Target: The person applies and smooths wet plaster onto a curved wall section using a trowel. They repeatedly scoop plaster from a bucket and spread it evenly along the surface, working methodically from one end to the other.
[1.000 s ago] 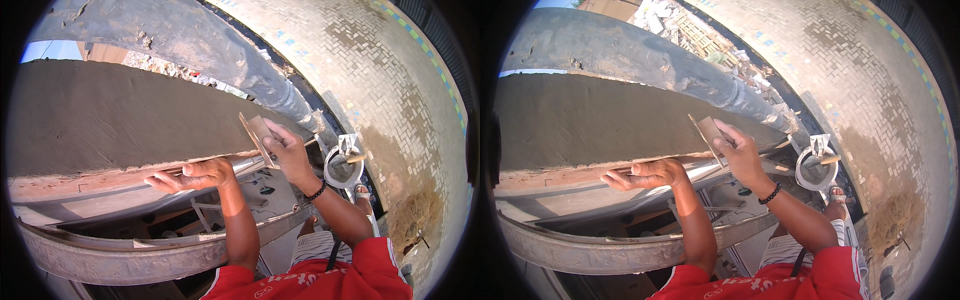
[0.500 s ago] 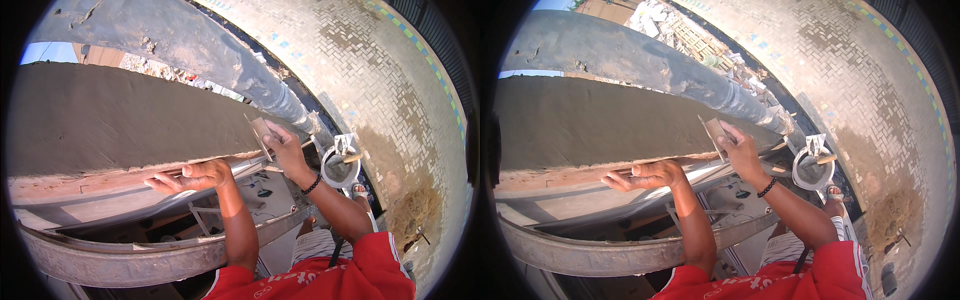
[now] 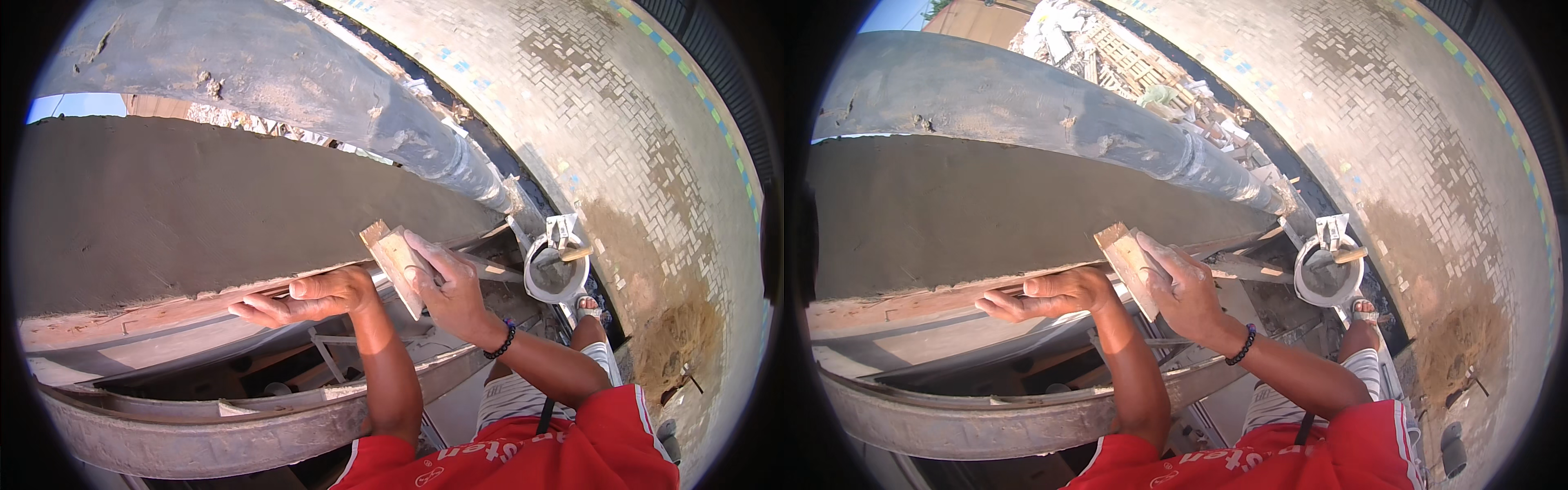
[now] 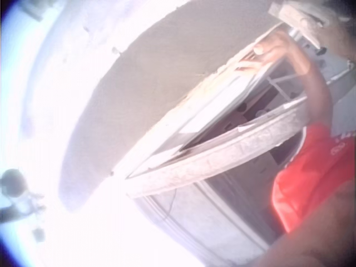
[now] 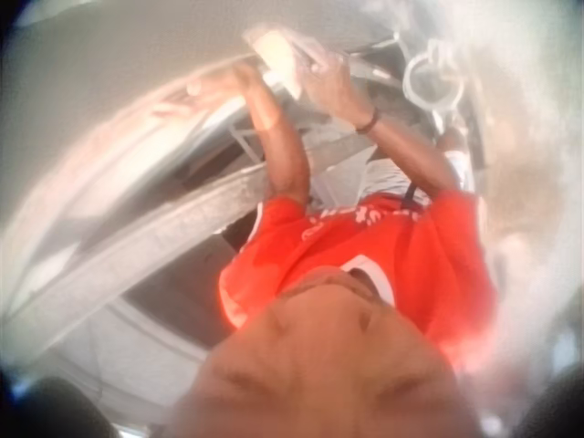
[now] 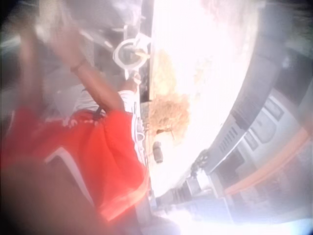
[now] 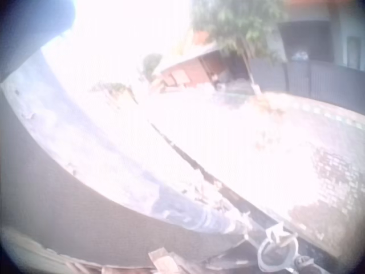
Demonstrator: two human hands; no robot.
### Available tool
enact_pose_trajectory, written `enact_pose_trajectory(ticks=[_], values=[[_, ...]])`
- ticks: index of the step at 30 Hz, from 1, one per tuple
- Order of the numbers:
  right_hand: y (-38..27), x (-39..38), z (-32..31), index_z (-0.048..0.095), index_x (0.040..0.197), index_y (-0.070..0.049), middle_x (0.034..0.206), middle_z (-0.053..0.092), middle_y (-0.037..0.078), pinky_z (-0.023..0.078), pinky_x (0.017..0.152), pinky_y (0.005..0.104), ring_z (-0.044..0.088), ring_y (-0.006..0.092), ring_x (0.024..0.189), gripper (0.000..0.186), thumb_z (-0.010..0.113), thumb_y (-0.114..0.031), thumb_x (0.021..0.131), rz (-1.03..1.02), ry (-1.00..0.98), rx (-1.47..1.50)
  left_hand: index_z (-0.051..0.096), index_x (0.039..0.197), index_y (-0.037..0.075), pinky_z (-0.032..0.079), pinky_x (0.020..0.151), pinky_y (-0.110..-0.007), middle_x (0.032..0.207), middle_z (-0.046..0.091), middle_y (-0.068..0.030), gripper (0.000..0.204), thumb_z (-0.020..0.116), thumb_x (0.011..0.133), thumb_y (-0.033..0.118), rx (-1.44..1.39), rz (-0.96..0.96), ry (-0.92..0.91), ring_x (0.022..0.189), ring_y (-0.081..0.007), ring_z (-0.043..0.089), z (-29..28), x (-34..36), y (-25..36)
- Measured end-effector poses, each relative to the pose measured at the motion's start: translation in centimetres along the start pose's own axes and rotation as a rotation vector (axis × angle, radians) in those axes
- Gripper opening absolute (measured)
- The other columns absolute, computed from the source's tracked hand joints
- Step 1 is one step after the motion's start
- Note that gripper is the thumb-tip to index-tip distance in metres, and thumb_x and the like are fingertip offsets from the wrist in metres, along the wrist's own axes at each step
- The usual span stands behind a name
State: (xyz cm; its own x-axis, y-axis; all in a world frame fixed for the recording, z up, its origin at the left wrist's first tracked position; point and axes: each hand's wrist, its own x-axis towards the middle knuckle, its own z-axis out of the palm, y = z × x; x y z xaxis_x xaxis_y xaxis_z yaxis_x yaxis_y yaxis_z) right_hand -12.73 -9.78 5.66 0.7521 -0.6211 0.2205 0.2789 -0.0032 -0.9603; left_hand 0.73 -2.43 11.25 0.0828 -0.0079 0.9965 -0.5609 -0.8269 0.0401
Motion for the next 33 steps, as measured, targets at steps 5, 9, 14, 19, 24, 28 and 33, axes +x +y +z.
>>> enact_pose_trajectory(ticks=[5,9,14,19,24,28,33], values=[[5.7,3.8,0.3,0.053,0.131,0.003,0.119,0.061,0.026,0.046,0.097,0.0391,0.060,0.0385,0.113,0.045,0.056,-0.002,0.086,0.118,0.057,-0.059,0.034,0.140,-0.001,0.028,0.112,-0.058,0.148,0.025,-0.0239,0.055,0.023,0.105,0.039,-0.010,0.014,0.004,0.143,-0.0389,0.019,0.5,0.1,0.5],[0.3,0.7,0.0,0.053,0.131,0.004,0.118,0.061,0.027,0.046,0.097,0.0387,0.059,0.0398,0.113,0.045,0.055,-0.003,0.086,0.017,-0.015,-0.022,0.032,0.142,-0.001,0.028,0.113,-0.057,0.148,0.025,-0.0229,0.056,0.022,0.105,0.040,-0.025,-0.009,0.005,0.143,-0.0380,0.019,0.0,0.0,-0.5],[3.9,4.9,0.5,0.053,0.130,0.005,0.118,0.061,0.027,0.047,0.095,0.0400,0.059,0.0409,0.111,0.045,0.055,-0.003,0.086,0.148,0.023,-0.070,0.031,0.142,0.000,0.028,0.113,-0.057,0.148,0.025,-0.0236,0.057,0.020,0.105,0.041,0.008,-0.026,-0.018,0.142,-0.0387,0.020,0.3,0.2,0.4],[0.0,1.9,0.3,0.054,0.129,0.004,0.118,0.061,0.027,0.048,0.092,0.0407,0.060,0.0424,0.105,0.044,0.055,-0.003,0.086,0.126,-0.028,0.018,0.031,0.142,-0.002,0.028,0.112,-0.058,0.147,0.026,-0.0245,0.057,0.020,0.105,0.041,0.070,-0.043,-0.009,0.142,-0.0387,0.022,-0.3,0.3,0.3],[5.4,4.5,0.1,0.054,0.131,0.001,0.120,0.061,0.026,0.047,0.095,0.0403,0.059,0.0423,0.108,0.046,0.057,-0.003,0.085,0.195,0.036,-0.119,0.031,0.142,-0.002,0.026,0.112,-0.058,0.147,0.027,-0.0244,0.058,0.020,0.105,0.041,0.050,0.005,-0.024,0.141,-0.0386,0.022,0.3,0.1,0.3],[1.7,0.8,0.4,0.055,0.129,0.003,0.117,0.062,0.026,0.049,0.091,0.0359,0.065,0.0334,0.105,0.046,0.059,-0.006,0.084,0.012,0.028,-0.092,0.031,0.142,-0.002,0.026,0.112,-0.058,0.147,0.026,-0.0244,0.057,0.020,0.105,0.041,0.061,-0.033,-0.015,0.142,-0.0383,0.021,-0.1,0.1,0.1],[6.3,3.4,-0.1,0.056,0.129,0.003,0.118,0.063,0.024,0.048,0.094,0.0378,0.063,0.0340,0.110,0.045,0.059,-0.003,0.084,0.183,0.037,-0.167,0.031,0.143,-0.003,0.025,0.113,-0.056,0.148,0.026,-0.0225,0.058,0.021,0.105,0.040,0.001,0.000,-0.014,0.143,-0.0375,0.019,0.3,0.0,-0.1]])
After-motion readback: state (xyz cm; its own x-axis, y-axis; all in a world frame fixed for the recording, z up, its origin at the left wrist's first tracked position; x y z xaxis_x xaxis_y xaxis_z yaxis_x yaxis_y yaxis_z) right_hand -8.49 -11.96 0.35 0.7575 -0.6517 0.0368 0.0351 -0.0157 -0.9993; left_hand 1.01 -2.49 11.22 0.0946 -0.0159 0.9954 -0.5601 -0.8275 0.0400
